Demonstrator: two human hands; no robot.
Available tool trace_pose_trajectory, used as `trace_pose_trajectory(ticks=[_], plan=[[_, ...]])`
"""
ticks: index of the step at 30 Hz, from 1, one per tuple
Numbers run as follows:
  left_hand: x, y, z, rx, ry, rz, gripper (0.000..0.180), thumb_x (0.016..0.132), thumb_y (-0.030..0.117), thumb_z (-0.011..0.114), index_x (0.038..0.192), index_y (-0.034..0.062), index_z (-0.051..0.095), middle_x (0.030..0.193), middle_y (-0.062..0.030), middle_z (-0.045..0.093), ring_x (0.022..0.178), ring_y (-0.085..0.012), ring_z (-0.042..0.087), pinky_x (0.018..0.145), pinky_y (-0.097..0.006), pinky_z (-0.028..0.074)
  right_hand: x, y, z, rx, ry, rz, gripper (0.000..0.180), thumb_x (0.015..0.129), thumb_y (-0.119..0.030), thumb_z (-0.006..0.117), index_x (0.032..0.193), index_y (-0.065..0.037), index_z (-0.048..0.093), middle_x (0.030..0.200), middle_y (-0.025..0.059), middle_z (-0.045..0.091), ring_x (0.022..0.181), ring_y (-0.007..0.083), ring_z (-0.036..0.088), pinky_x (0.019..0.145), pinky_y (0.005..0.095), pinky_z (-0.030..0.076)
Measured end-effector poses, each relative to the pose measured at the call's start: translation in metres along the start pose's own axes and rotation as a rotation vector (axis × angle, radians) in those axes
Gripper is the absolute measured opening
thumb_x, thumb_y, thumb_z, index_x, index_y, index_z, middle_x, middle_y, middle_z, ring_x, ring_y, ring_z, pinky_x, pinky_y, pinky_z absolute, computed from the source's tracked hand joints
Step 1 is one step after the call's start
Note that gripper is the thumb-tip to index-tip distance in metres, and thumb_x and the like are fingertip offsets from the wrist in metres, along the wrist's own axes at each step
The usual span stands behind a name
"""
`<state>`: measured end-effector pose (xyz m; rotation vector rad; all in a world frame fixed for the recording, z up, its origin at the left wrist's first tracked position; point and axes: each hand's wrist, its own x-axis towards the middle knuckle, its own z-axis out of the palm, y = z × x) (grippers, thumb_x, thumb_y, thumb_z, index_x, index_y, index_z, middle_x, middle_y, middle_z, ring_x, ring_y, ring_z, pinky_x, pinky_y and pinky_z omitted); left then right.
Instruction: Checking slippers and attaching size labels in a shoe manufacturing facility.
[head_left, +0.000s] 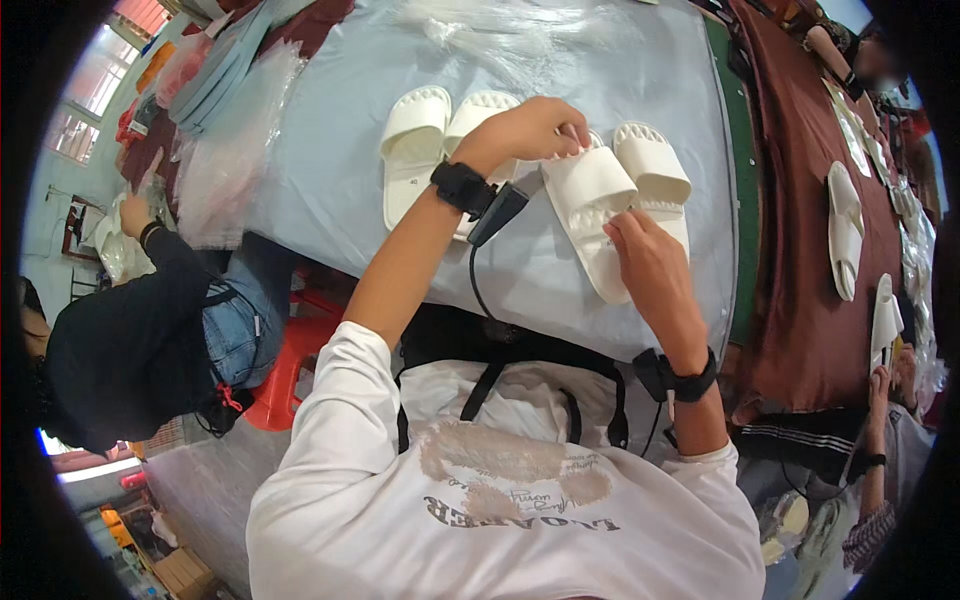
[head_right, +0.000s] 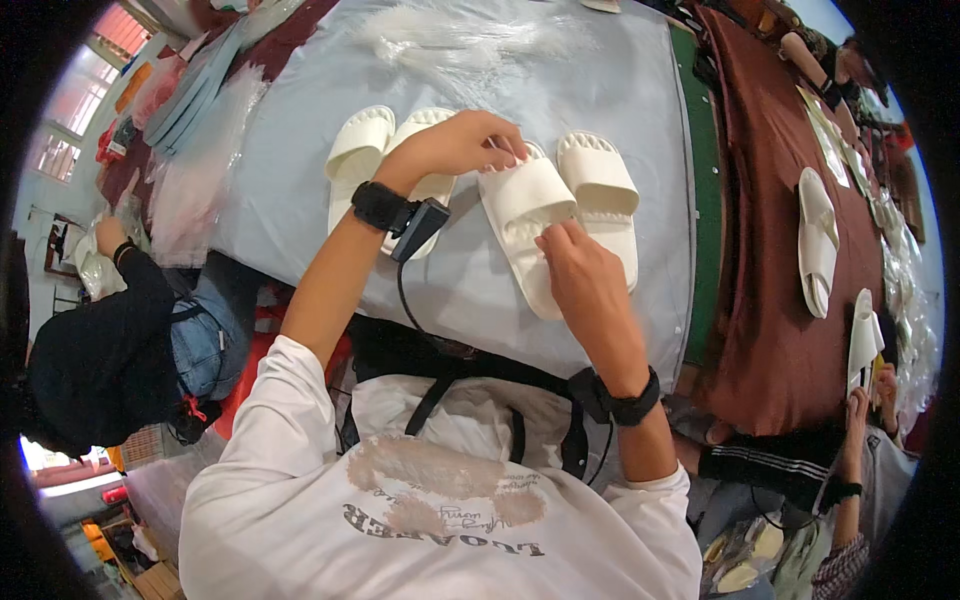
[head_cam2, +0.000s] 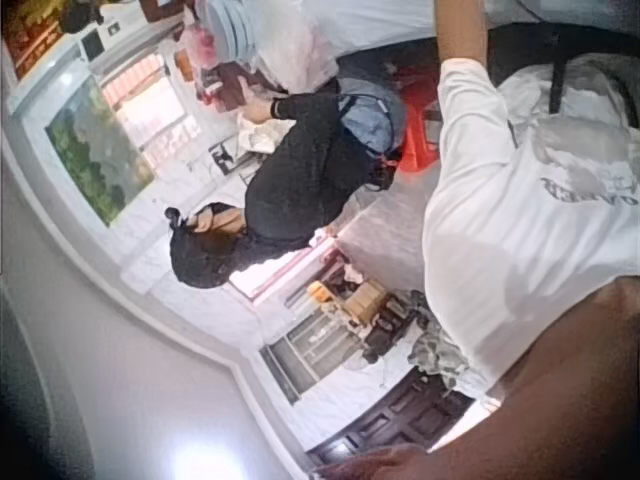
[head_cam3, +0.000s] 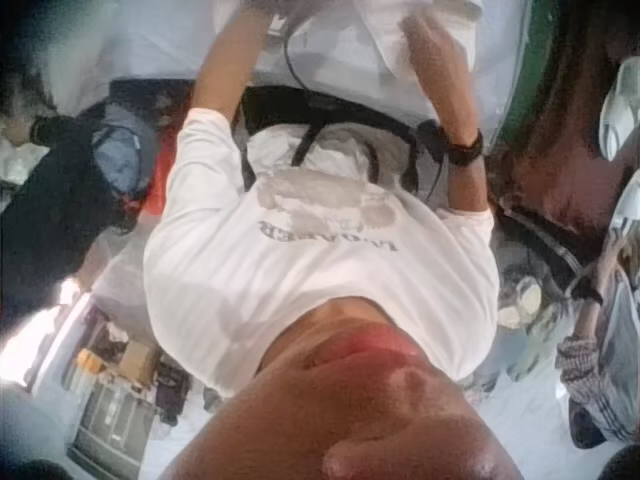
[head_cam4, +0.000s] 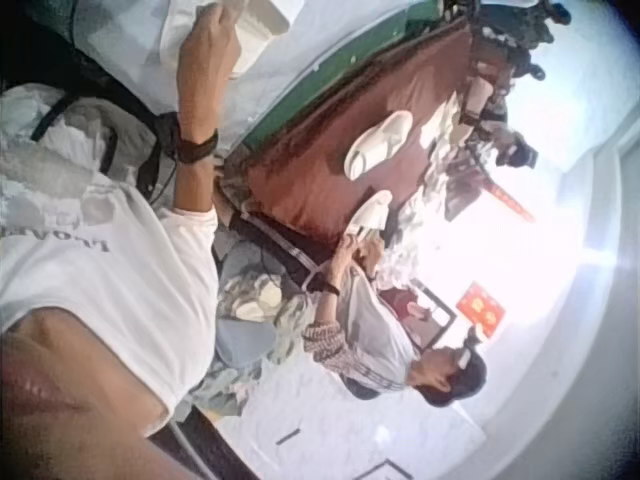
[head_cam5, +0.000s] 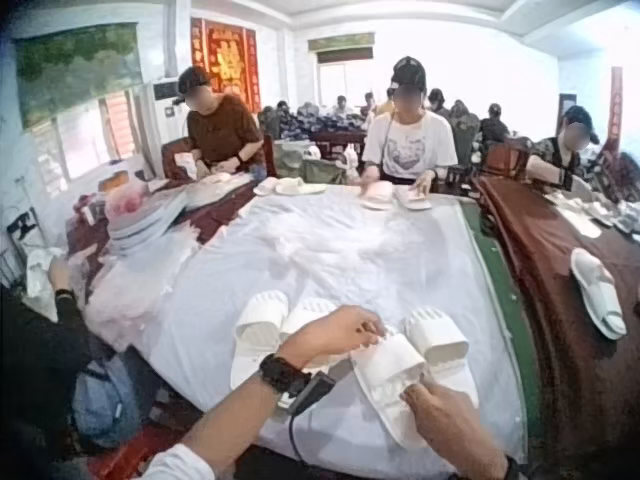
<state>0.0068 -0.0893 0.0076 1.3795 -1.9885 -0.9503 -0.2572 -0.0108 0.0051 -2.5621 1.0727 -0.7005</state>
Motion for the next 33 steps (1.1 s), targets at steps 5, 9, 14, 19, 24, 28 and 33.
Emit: trace_pose_trajectory(ticks=[5,9,14,19,24,28,33], plan=[[0.019,-0.012,-0.003,-0.026,-0.219,-0.024,0.026,0.087,0.008,0.071,0.112,0.0046,0.076,0.097,-0.0094,0.075,0.078,-0.0164,0.066,0.065,-0.032,0.055,0.019,0.002,0.036,-0.065,0.116,-0.082,0.006,0.094,-0.004,0.059,0.096,0.001,0.062,0.094,0.0153,0.065,0.078,0.0378,0.066,0.064,0.0455,0.053],[0.027,-0.019,-0.007,0.072,-0.287,0.031,0.028,0.086,0.01,0.073,0.113,0.0062,0.077,0.097,-0.0071,0.076,0.081,-0.0155,0.065,0.071,-0.032,0.054,0.021,0.004,0.042,-0.066,0.155,-0.076,0.013,0.088,0.003,0.058,0.1,0.001,0.062,0.093,0.0167,0.066,0.075,0.0374,0.067,0.063,0.0458,0.053],[0.024,-0.024,-0.019,0.034,-0.404,0.088,0.031,0.085,0.006,0.072,0.116,0.0049,0.075,0.103,-0.0081,0.077,0.093,-0.0153,0.069,0.084,-0.031,0.054,0.02,0.006,0.041,-0.131,0.094,-0.031,0.012,0.086,0.005,0.057,0.097,0.001,0.061,0.089,0.0183,0.066,0.073,0.038,0.066,0.061,0.0459,0.052],[0.015,-0.024,-0.027,0.029,-0.404,0.102,0.028,0.085,0.003,0.071,0.113,0.0048,0.076,0.104,-0.009,0.077,0.093,-0.0168,0.071,0.085,-0.031,0.055,0.021,0.004,0.043,-0.107,0.134,-0.032,0.009,0.087,0.005,0.057,0.095,0.002,0.06,0.089,0.0188,0.065,0.074,0.0388,0.065,0.061,0.0469,0.052],[0.009,-0.022,-0.025,0.035,-0.354,0.156,0.026,0.087,0.005,0.072,0.113,0.006,0.076,0.099,-0.0082,0.077,0.089,-0.0166,0.07,0.083,-0.031,0.055,0.022,0.002,0.042,-0.07,0.138,-0.001,0.006,0.089,0.002,0.058,0.094,0.001,0.06,0.089,0.0189,0.065,0.074,0.0393,0.065,0.062,0.0477,0.051],[-0.001,-0.022,-0.02,0.062,-0.242,0.165,0.023,0.09,0.01,0.072,0.112,0.0076,0.077,0.097,-0.0076,0.077,0.085,-0.0168,0.069,0.081,-0.031,0.055,0.021,0.004,0.041,-0.037,0.2,-0.045,0.003,0.092,-0.001,0.059,0.093,0.001,0.061,0.089,0.0185,0.065,0.074,0.0394,0.065,0.063,0.0478,0.051],[-0.007,-0.019,-0.016,0.095,-0.142,0.219,0.016,0.09,0.015,0.073,0.104,0.008,0.078,0.1,-0.0077,0.074,0.087,-0.0221,0.069,0.079,-0.035,0.056,0.022,0.005,0.043,-0.009,0.189,-0.006,0.004,0.093,-0.003,0.06,0.091,0.001,0.061,0.09,0.018,0.066,0.075,0.0391,0.066,0.063,0.0472,0.052]])
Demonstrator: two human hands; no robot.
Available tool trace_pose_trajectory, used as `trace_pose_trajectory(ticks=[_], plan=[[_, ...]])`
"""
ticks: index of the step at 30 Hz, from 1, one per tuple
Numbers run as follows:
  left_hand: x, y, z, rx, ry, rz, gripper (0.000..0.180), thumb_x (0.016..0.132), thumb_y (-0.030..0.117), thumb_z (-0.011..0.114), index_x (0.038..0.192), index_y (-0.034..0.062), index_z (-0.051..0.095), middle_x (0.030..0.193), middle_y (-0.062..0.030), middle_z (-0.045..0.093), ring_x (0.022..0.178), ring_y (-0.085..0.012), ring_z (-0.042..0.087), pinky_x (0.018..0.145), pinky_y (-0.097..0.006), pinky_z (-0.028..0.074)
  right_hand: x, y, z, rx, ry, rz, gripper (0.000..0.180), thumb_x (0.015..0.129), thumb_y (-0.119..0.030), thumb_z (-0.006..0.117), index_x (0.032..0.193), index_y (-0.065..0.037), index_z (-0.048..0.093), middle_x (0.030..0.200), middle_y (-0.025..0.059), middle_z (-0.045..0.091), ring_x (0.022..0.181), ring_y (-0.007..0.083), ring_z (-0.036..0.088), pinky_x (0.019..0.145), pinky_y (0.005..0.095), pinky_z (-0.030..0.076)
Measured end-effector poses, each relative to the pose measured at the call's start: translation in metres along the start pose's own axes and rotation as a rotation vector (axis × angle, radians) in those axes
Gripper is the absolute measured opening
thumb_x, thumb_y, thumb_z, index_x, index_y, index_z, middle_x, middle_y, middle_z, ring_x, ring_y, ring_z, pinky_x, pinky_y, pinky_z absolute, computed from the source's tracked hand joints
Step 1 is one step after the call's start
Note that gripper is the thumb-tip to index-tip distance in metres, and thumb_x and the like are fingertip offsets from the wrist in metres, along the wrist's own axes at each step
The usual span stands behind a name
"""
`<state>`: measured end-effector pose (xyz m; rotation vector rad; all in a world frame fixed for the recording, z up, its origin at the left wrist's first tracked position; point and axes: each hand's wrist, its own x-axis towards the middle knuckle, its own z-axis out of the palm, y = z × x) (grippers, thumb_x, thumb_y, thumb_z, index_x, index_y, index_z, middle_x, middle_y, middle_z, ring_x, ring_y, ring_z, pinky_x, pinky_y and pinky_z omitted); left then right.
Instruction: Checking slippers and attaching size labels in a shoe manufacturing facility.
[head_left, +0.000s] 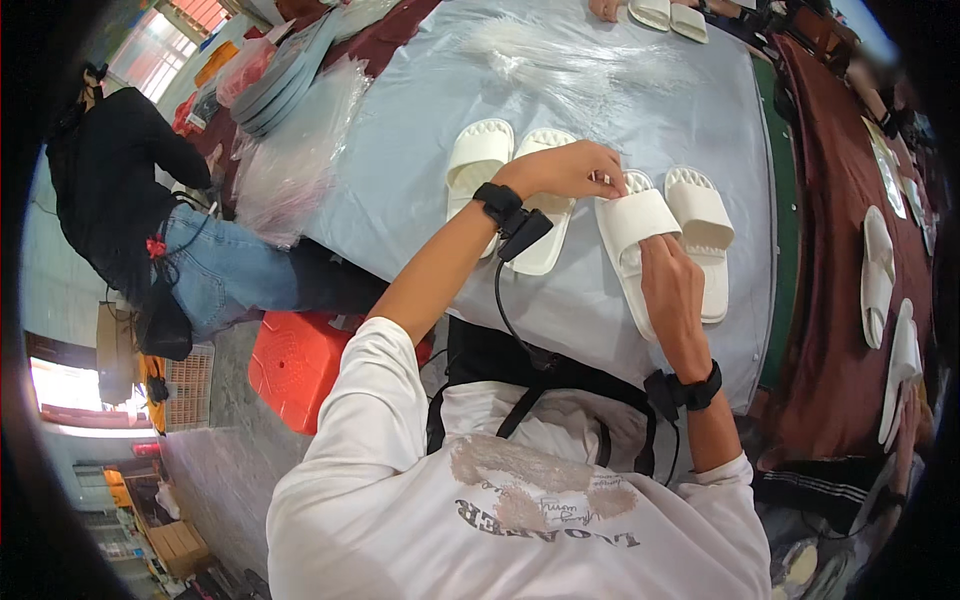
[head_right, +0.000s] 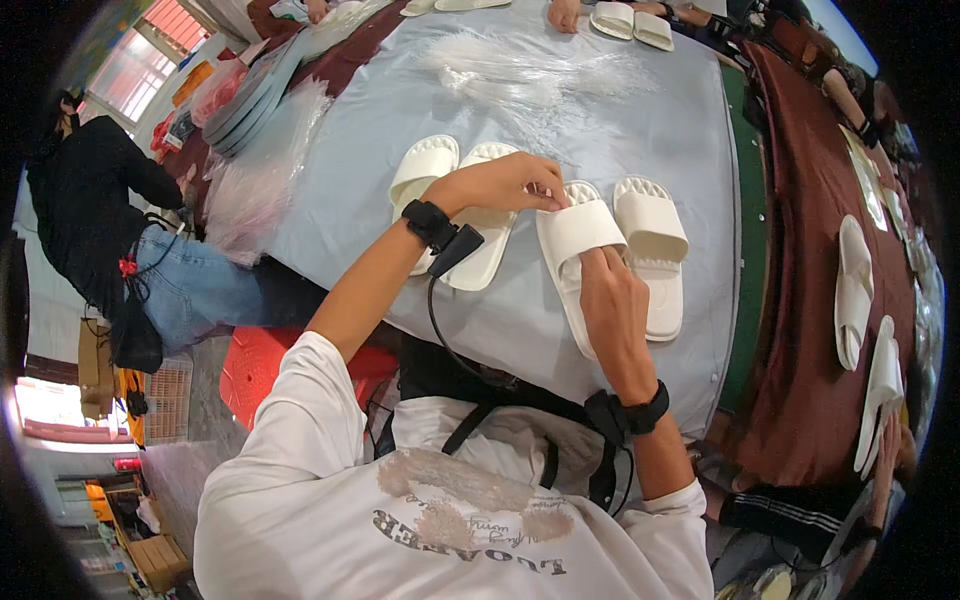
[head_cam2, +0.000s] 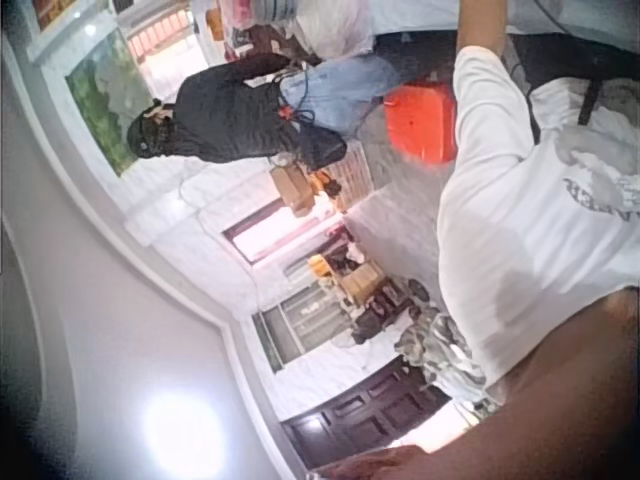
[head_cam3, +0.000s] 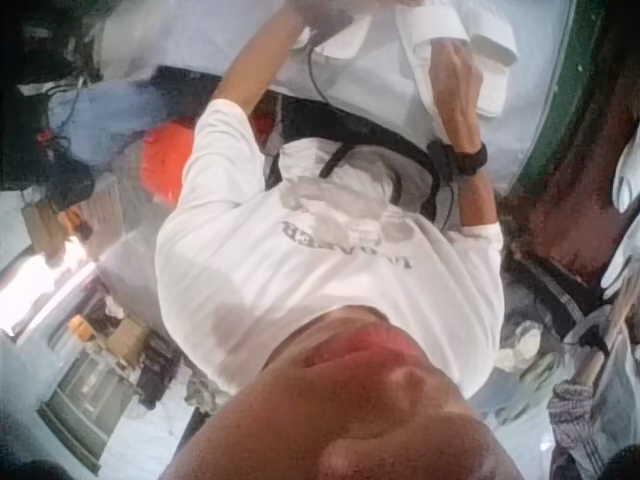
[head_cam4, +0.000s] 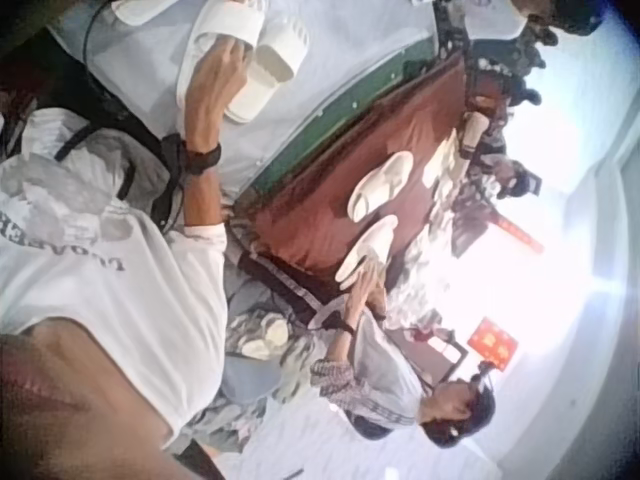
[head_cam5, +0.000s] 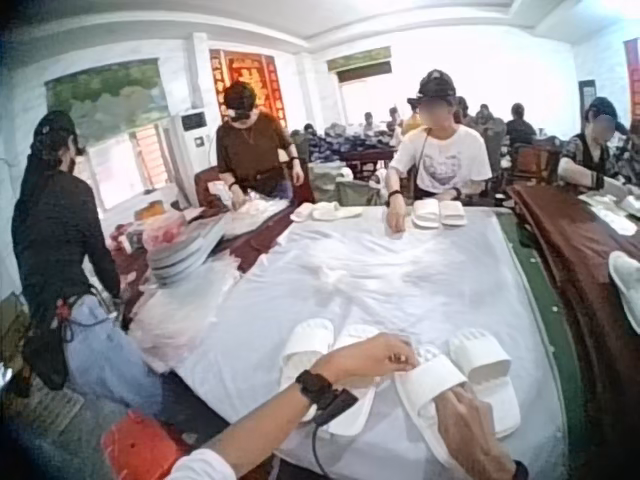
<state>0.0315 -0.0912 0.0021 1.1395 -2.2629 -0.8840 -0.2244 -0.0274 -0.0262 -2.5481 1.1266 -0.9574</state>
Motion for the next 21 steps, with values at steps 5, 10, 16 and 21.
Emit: trace_pose_trajectory(ticks=[5,10,16,21], plan=[[-0.001,0.002,-0.002,-0.011,0.107,-0.082,0.013,0.093,0.013,0.07,0.104,0.0069,0.076,0.102,-0.0064,0.071,0.095,-0.0174,0.066,0.082,-0.032,0.054,-0.004,-0.001,-0.014,-0.045,0.005,0.073,0.012,0.097,-0.013,0.063,0.094,-0.001,0.065,0.091,0.0142,0.068,0.074,0.0348,0.067,0.062,0.0444,0.052],[0.002,0.002,-0.004,-0.112,0.191,-0.298,0.022,0.094,0.02,0.064,0.102,0.0019,0.073,0.112,-0.0125,0.074,0.095,-0.0231,0.071,0.088,-0.035,0.057,-0.01,0.016,-0.053,-0.113,0.201,0.163,0.015,0.098,-0.018,0.065,0.093,-0.005,0.068,0.091,0.0092,0.068,0.074,0.0297,0.067,0.062,0.0424,0.05],[0.031,0.011,0.0,-0.828,0.45,-0.32,0.022,0.1,0.014,0.047,0.1,-0.0068,0.054,0.12,-0.0277,0.065,0.113,-0.0351,0.067,0.099,-0.041,0.057,-0.013,0.04,-0.06,-0.181,0.142,0.4,0.022,0.098,-0.022,0.064,0.087,-0.004,0.069,0.078,0.0142,0.069,0.069,0.0364,0.065,0.062,0.046,0.048],[0.065,0.018,0.004,-1.168,0.542,-0.226,0.022,0.1,0.014,0.044,0.088,-0.0041,0.051,0.118,-0.0332,0.063,0.116,-0.0444,0.065,0.103,-0.049,0.056,-0.003,0.049,-0.039,-0.21,0.109,0.281,0.022,0.098,-0.021,0.062,0.086,-0.003,0.069,0.074,0.0198,0.067,0.068,0.0416,0.064,0.063,0.051,0.048]])
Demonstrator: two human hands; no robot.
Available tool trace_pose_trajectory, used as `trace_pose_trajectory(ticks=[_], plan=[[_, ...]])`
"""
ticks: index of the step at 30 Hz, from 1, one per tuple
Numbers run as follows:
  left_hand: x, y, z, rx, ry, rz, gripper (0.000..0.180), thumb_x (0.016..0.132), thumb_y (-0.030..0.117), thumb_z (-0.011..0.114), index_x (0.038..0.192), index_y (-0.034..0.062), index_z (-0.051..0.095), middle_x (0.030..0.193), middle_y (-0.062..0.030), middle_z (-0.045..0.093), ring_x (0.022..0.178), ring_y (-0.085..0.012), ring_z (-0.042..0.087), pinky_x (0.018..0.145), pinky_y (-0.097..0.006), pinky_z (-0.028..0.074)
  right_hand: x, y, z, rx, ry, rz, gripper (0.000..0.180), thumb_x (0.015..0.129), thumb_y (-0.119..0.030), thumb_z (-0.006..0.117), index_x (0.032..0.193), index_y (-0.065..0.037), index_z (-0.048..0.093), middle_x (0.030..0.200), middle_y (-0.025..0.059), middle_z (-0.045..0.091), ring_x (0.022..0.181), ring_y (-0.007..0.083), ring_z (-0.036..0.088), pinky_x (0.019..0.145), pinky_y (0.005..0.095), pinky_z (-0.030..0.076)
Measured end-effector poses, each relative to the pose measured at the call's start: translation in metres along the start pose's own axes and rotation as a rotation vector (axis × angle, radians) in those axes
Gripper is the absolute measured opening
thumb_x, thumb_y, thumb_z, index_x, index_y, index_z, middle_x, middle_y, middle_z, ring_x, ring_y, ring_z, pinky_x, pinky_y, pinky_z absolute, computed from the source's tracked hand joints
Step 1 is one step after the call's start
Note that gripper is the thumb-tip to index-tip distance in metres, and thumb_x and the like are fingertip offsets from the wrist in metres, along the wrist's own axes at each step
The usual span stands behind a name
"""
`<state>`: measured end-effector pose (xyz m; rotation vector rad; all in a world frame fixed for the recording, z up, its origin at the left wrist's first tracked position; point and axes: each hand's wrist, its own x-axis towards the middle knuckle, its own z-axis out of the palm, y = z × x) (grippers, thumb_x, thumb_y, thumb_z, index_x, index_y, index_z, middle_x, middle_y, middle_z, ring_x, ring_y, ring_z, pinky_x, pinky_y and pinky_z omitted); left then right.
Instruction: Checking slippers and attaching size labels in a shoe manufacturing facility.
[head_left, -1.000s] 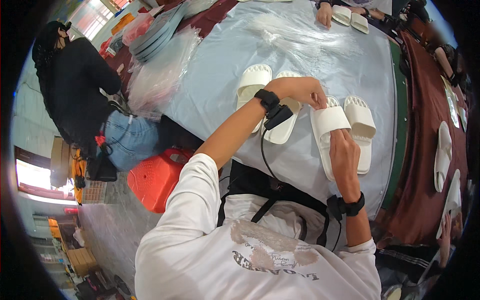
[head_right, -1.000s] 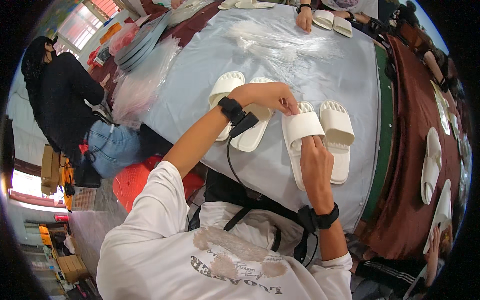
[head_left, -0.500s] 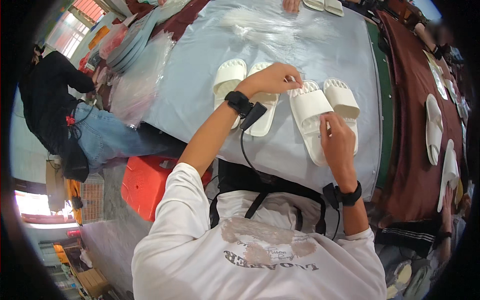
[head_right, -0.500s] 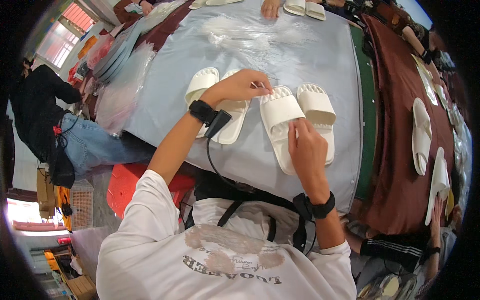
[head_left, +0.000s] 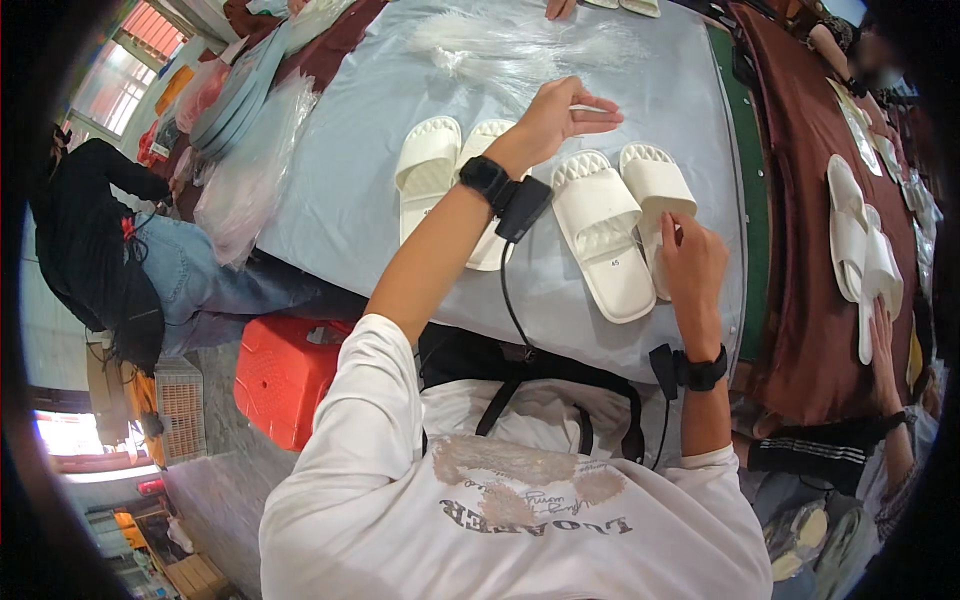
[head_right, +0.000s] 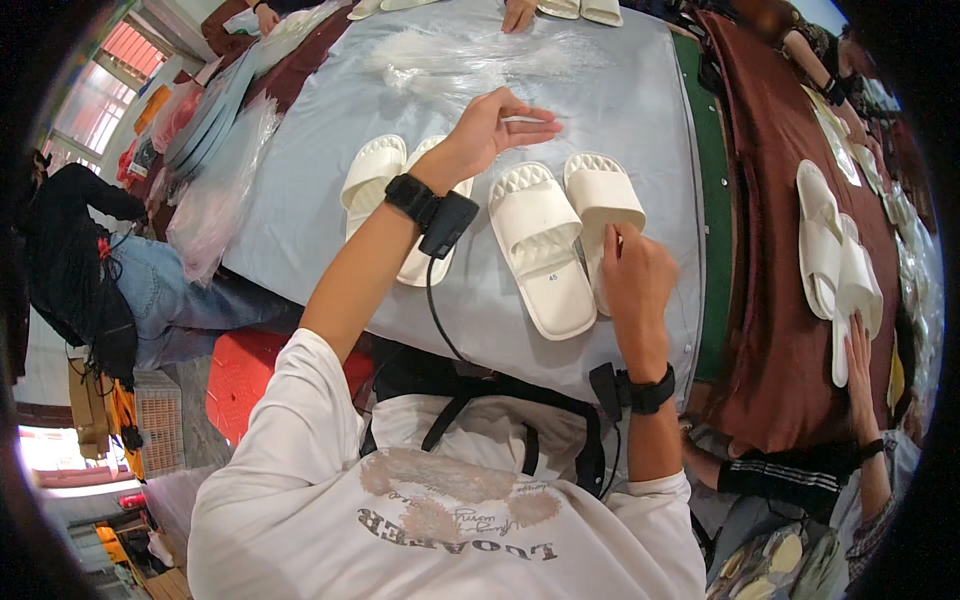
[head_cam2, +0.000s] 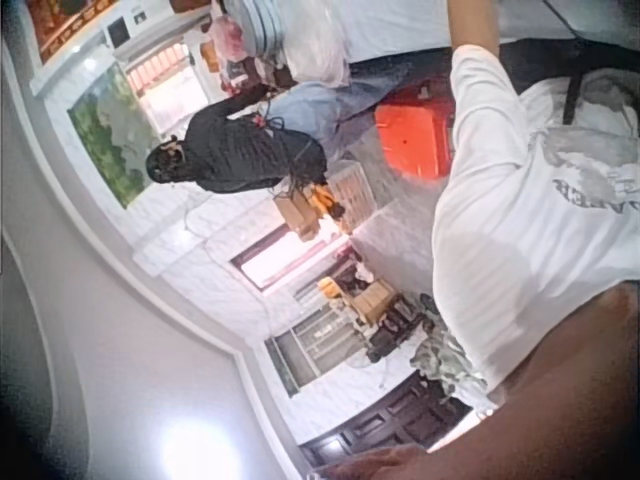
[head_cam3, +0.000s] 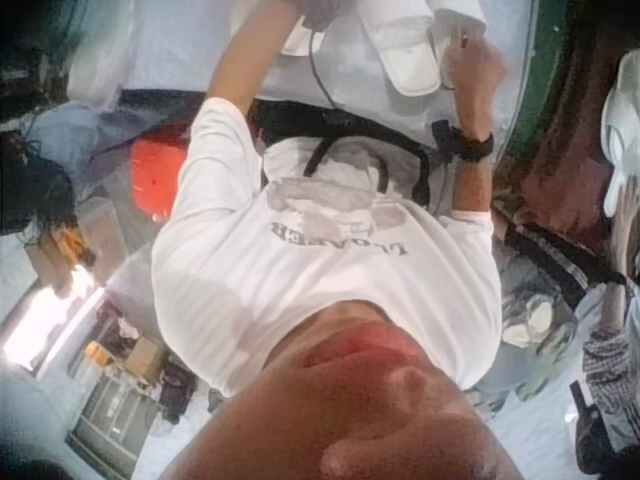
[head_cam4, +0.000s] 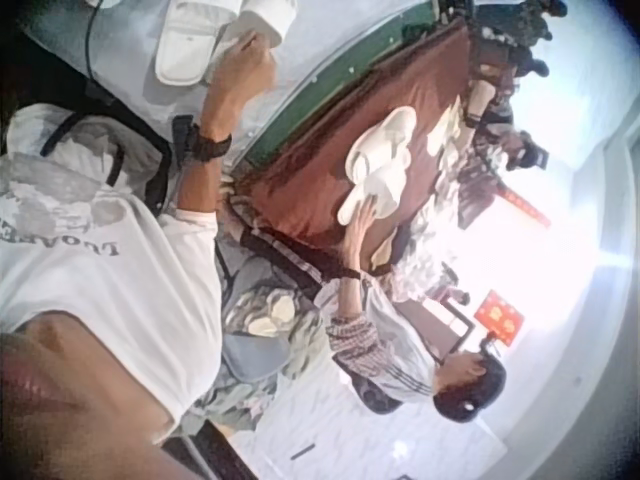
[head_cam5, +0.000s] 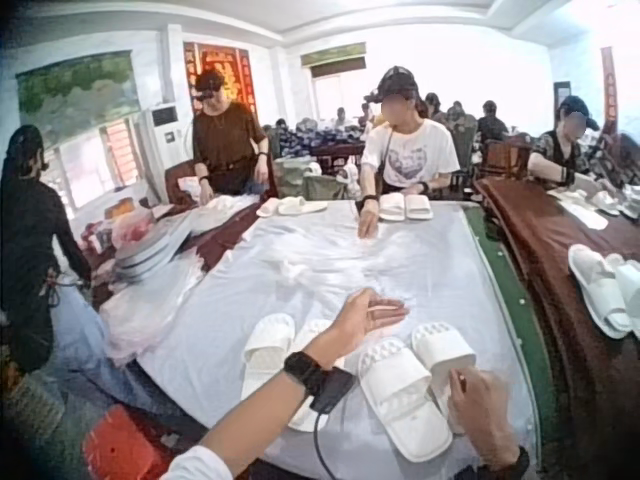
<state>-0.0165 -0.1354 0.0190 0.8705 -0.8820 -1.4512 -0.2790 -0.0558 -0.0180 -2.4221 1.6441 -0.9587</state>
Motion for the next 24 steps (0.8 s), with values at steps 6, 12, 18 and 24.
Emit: trace_pose_trajectory(ticks=[6,12,18,24], plan=[[0.024,-0.009,0.015,-0.195,-0.081,0.114,0.026,0.098,0.015,0.047,0.076,0.0019,0.049,0.112,-0.0293,0.065,0.112,-0.0444,0.067,0.105,-0.052,0.054,0.01,-0.002,0.01,0.055,0.01,-0.085,0.024,0.096,-0.019,0.061,0.081,-0.001,0.068,0.074,0.0211,0.067,0.07,0.0412,0.066,0.064,0.0512,0.05],[0.04,-0.021,0.01,-0.165,-0.064,-0.144,0.019,0.096,0.017,0.052,0.083,0.0046,0.049,0.086,-0.0077,0.057,0.067,-0.0189,0.058,0.072,-0.036,0.055,0.017,0.001,0.022,0.02,-0.028,-0.011,0.023,0.093,-0.02,0.066,0.08,-0.002,0.069,0.071,0.0212,0.065,0.066,0.0406,0.065,0.062,0.0501,0.049],[0.047,-0.035,0.02,1.267,-0.434,0.34,0.026,0.096,0.025,0.062,0.109,0.0043,0.071,0.089,-0.0151,0.068,0.07,-0.0277,0.063,0.072,-0.038,0.051,0.016,0.005,0.028,0.06,0.04,-0.063,0.022,0.092,-0.02,0.065,0.079,-0.003,0.069,0.069,0.0209,0.066,0.062,0.0403,0.065,0.058,0.0495,0.05],[0.061,-0.023,0.017,1.304,-0.644,0.107,0.026,0.089,0.02,0.071,0.111,0.008,0.077,0.09,-0.014,0.075,0.082,-0.0238,0.068,0.08,-0.035,0.052,0.02,0.009,0.034,0.005,0.062,-0.043,0.019,0.082,-0.019,0.071,0.07,-0.005,0.068,0.069,0.0161,0.067,0.064,0.0366,0.066,0.06,0.0478,0.05]])
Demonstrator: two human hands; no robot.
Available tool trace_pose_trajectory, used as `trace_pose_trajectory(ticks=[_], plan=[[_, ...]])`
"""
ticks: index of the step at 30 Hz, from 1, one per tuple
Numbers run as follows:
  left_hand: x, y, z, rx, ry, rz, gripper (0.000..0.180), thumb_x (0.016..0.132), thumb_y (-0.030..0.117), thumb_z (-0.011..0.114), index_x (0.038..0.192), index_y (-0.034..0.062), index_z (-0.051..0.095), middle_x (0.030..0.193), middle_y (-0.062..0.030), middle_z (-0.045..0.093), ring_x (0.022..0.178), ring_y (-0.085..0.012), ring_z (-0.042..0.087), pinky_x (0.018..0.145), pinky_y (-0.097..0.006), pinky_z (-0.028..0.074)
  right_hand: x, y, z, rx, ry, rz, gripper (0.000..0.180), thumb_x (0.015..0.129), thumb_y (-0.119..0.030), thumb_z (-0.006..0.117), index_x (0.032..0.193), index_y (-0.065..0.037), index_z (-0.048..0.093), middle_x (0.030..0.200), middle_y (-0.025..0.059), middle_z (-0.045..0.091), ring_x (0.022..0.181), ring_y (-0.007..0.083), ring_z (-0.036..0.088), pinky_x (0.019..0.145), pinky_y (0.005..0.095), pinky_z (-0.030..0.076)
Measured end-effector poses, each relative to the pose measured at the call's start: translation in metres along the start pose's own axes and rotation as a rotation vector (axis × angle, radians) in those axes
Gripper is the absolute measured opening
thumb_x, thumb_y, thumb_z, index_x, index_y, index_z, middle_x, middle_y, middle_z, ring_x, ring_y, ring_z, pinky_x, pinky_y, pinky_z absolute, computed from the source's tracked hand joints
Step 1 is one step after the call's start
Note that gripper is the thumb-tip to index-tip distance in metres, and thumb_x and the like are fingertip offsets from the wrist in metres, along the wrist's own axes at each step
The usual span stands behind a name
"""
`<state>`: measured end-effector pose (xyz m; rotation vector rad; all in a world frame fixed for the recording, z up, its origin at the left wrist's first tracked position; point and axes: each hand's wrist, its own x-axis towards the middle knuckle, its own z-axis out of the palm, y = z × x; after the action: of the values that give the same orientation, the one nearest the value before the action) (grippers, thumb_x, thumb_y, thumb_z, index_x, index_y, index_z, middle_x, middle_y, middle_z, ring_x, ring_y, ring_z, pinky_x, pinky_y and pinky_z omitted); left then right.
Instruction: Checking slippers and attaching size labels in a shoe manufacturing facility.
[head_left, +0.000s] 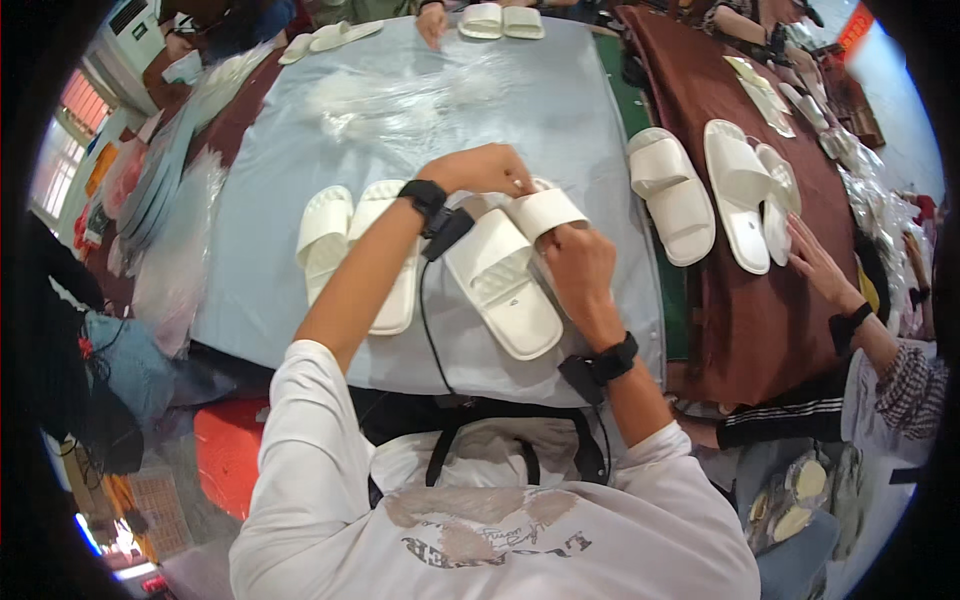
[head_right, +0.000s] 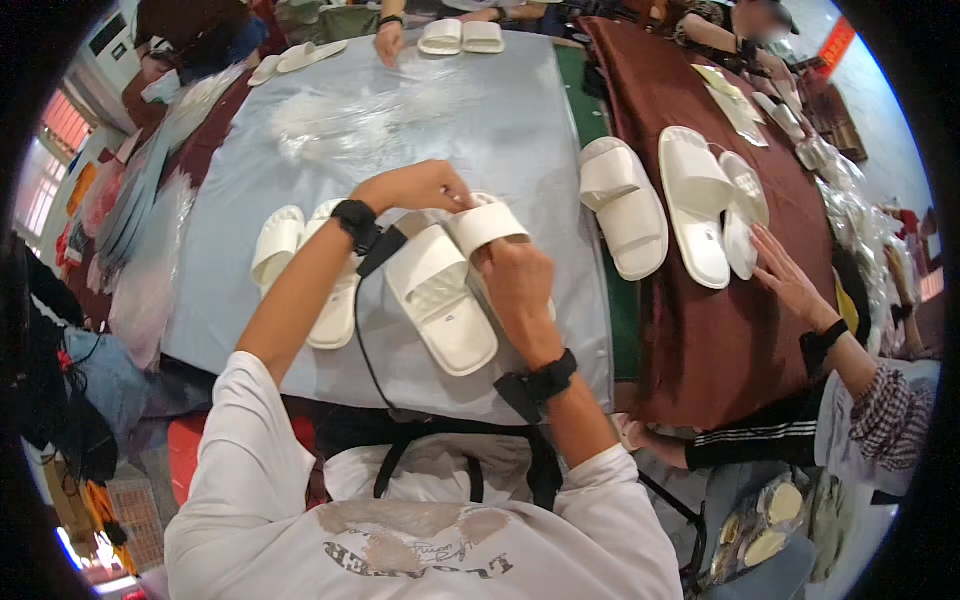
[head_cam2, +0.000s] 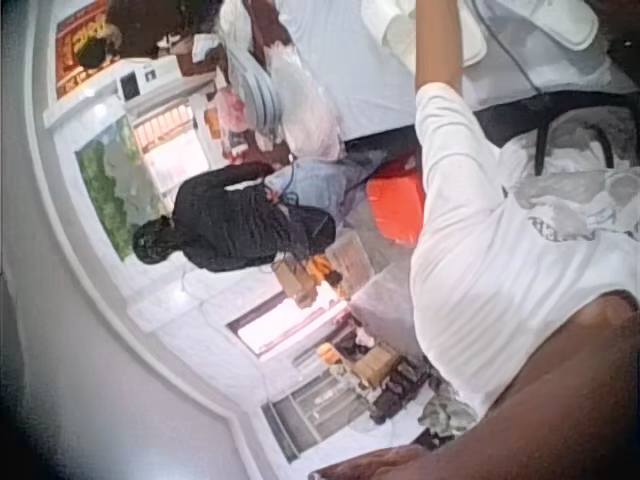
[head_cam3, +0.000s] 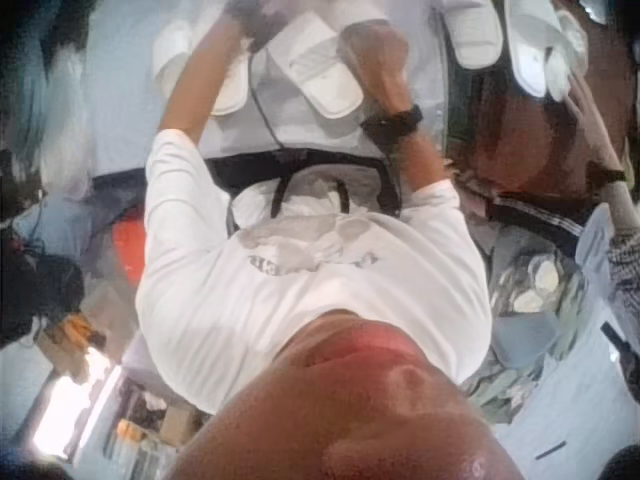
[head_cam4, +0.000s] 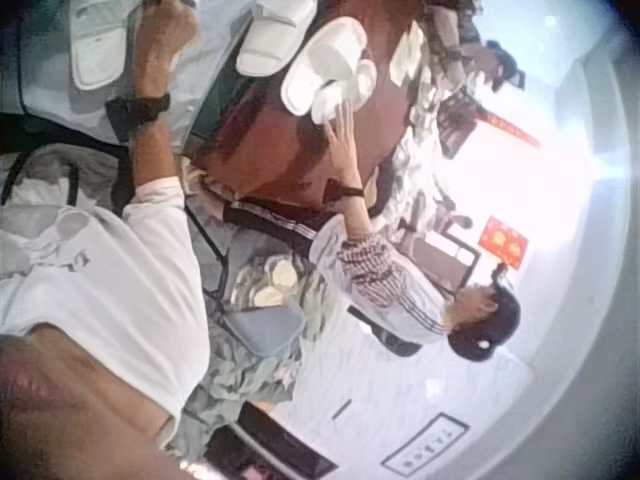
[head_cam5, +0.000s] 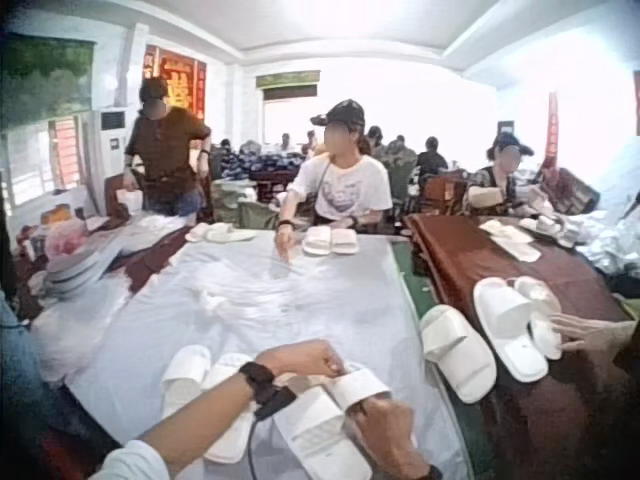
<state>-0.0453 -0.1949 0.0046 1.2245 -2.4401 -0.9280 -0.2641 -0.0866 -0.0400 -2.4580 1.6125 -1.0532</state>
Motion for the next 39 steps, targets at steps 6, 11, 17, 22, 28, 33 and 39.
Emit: trace_pose_trajectory(ticks=[6,11,17,22,28,33,39], plan=[[0.004,-0.003,0.007,-0.274,-0.15,-0.13,0.035,0.087,0.01,0.071,0.122,0.0107,0.074,0.094,0.0001,0.075,0.079,-0.0105,0.06,0.075,-0.029,0.051,0.002,0.003,0.002,0.017,-0.021,-0.025,0.015,0.079,-0.013,0.072,0.069,-0.002,0.067,0.068,0.019,0.066,0.065,0.0375,0.066,0.062,0.0479,0.052],[-0.003,-0.004,0.014,-0.314,-0.113,-0.176,0.032,0.088,0.009,0.069,0.119,0.0099,0.076,0.089,-0.0003,0.074,0.073,-0.0095,0.057,0.063,-0.029,0.047,0.006,0.002,0.004,0.011,-0.068,-0.021,0.013,0.077,-0.011,0.07,0.068,-0.002,0.068,0.072,0.021,0.067,0.07,0.0385,0.068,0.064,0.048,0.053],[0.0,-0.013,0.03,-0.262,0.088,0.055,0.024,0.088,0.011,0.071,0.111,0.0053,0.077,0.09,-0.0044,0.076,0.081,-0.0116,0.064,0.076,-0.03,0.052,0.01,-0.001,0.003,0.041,-0.088,0.053,0.015,0.078,-0.012,0.067,0.071,0.001,0.07,0.076,0.024,0.067,0.072,0.0415,0.067,0.066,0.0491,0.052],[-0.027,-0.005,0.019,-0.15,0.245,0.084,0.02,0.09,0.017,0.074,0.105,0.0045,0.079,0.088,-0.0074,0.076,0.08,-0.0112,0.065,0.077,-0.029,0.052,0.01,-0.004,-0.031,0.246,-0.19,0.127,0.016,0.081,-0.013,0.069,0.074,0.001,0.069,0.072,0.0209,0.066,0.067,0.0389,0.066,0.063,0.0458,0.05],[-0.063,0.022,0.004,-0.371,0.504,0.02,0.02,0.092,0.02,0.074,0.104,0.0046,0.08,0.092,-0.0055,0.078,0.081,-0.0082,0.065,0.075,-0.025,0.05,0.044,-0.014,-0.064,0.367,-0.118,0.049,0.022,0.089,-0.013,0.072,0.105,0.001,0.067,0.078,0.017,0.069,0.073,0.027,0.07,0.066,0.034,0.052],[-0.062,0.04,0.018,-0.46,0.643,-0.002,0.022,0.093,0.018,0.073,0.105,0.0006,0.078,0.097,-0.008,0.078,0.089,-0.0109,0.068,0.081,-0.026,0.053,0.08,-0.015,-0.02,0.631,-0.191,-0.202,0.029,0.096,-0.012,0.067,0.121,0.002,0.063,0.091,0.013,0.073,0.085,0.0212,0.071,0.077,0.0302,0.054],[-0.062,0.039,0.026,-0.465,0.682,-0.062,0.028,0.097,0.023,0.07,0.113,0.0004,0.071,0.077,-0.0002,0.064,0.074,-0.0086,0.057,0.069,-0.026,0.047,0.088,-0.004,0.013,1.011,-0.439,0.067,0.024,0.101,-0.01,0.061,0.122,0.003,0.064,0.094,0.0098,0.074,0.083,0.0143,0.071,0.076,0.0268,0.056]])
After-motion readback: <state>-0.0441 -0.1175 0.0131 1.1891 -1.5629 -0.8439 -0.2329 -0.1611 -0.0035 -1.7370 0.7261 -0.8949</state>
